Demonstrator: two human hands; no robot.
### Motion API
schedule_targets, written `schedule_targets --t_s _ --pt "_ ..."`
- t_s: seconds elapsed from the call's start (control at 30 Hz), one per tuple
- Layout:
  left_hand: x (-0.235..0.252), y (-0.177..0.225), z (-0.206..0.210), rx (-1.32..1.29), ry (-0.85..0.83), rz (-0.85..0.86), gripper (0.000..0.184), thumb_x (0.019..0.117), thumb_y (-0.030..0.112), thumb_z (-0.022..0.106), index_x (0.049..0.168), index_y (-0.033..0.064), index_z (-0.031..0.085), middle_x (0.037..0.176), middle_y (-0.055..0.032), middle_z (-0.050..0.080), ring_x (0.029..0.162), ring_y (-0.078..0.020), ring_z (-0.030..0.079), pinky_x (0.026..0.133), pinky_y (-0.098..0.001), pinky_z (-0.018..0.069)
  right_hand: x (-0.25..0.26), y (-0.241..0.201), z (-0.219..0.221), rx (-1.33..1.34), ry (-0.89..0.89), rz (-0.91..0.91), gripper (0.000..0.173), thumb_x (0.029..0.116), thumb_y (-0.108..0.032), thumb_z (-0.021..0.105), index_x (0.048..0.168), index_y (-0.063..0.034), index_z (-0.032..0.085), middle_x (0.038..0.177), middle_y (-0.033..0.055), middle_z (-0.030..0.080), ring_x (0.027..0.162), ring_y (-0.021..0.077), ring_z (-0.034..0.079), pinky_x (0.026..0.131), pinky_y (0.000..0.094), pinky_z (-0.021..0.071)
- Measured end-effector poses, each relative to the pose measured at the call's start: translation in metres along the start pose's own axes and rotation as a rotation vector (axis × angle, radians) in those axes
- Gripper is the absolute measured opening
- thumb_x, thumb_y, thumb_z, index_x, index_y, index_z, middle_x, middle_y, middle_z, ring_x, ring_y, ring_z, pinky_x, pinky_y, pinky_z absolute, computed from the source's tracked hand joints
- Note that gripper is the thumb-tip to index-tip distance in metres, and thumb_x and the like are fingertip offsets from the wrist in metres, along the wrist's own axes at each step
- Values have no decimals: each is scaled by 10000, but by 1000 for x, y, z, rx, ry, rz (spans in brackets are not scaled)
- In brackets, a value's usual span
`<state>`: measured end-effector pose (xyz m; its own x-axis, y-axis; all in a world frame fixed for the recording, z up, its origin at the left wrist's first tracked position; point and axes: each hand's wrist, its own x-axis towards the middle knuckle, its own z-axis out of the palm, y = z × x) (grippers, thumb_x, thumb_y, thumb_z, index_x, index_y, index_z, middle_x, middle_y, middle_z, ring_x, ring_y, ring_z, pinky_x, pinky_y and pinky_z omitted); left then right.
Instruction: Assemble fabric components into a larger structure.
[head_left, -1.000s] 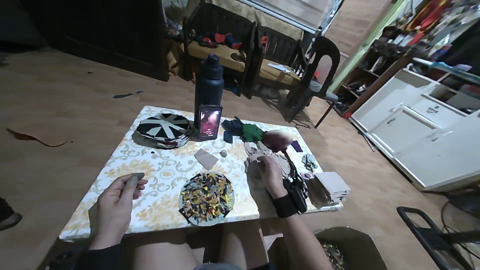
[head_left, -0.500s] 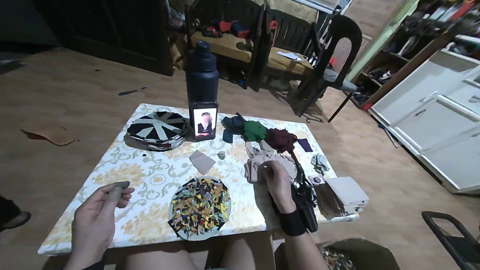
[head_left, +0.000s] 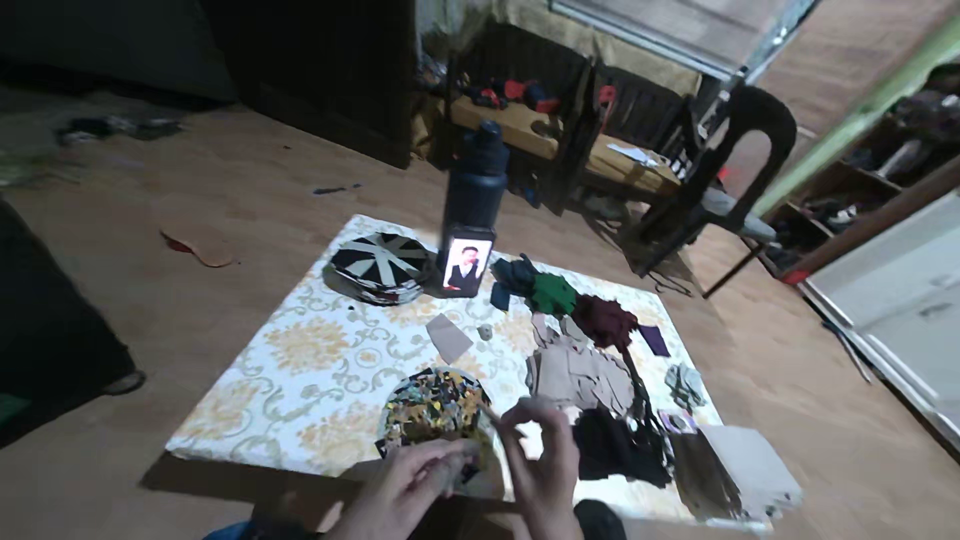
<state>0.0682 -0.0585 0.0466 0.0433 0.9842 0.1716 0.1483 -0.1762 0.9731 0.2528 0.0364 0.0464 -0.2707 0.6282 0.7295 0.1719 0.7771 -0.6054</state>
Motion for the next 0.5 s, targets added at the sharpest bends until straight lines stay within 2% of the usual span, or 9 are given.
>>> schedule_targets --t_s 0.03,0.1,0.2,0.27,0.3,0.33,0.37,0.43,0.5 --pt "0 4 2 -42 16 -45 368 1077 239 451 1155 -19 701 907 20 703 722 30 588 682 -176 500 -5 -8 8 -23 -21 -41 211 935 -116 704 1113 -33 627 953 76 701 918 104 682 879 269 568" --pt "0 7 3 -125 119 -83 269 1055 242 506 999 57 694 787 120 637 685 74 577 662 -140 500 -13 -20 22 -48 -44 -91 181 920 -79 692 1096 -78 649 960 71 695 952 132 670 930 297 536" --pt "3 7 4 -211 270 -82 164 1016 134 568 918 99 695 741 127 660 646 55 598 611 -146 508 -18 -27 31 17 -56 -86 250 905 -86 726 1136 -86 630 1010 67 697 1031 136 655 1003 315 493" --pt "1 4 3 -234 316 -72 152 1015 111 572 941 92 703 770 111 684 675 45 622 637 -153 526 -20 -26 33 103 -48 -63 385 919 -182 763 1246 -125 569 1100 42 702 1091 114 659 1017 311 512" --pt "0 3 1 -261 320 -60 147 1016 105 573 978 81 713 819 93 711 729 30 653 695 -168 555 -19 -26 34 147 -25 -49 456 926 -228 764 1318 -169 537 1153 12 692 1102 95 659 1008 305 529" --pt "-2 1 0 -290 327 -47 136 1010 97 581 995 79 715 834 87 718 735 22 653 697 -170 553 -18 -27 35 185 -10 -21 515 930 -265 759 1374 -216 501 1210 -32 678 1125 70 651 1014 292 534" --pt "-5 0 -1 -315 327 -38 122 1004 98 599 1022 81 718 867 88 732 755 22 662 708 -167 557 -18 -27 36 229 -4 14 559 930 -277 756 1409 -223 473 1245 -48 675 1147 68 650 1021 294 538" --pt "-8 -1 -3 -341 321 -20 120 989 113 641 1074 78 718 945 83 747 827 12 684 763 -178 576 -17 -23 40 331 -42 73 594 943 -259 736 1436 -136 429 1241 -19 685 1138 88 662 995 292 554" --pt "-7 -4 -6 -330 324 4 146 970 122 677 1097 63 718 986 63 753 881 -5 697 800 -192 584 -17 -23 44 442 -83 133 502 955 -193 714 1382 -76 478 1169 -4 709 1067 85 682 928 271 577"
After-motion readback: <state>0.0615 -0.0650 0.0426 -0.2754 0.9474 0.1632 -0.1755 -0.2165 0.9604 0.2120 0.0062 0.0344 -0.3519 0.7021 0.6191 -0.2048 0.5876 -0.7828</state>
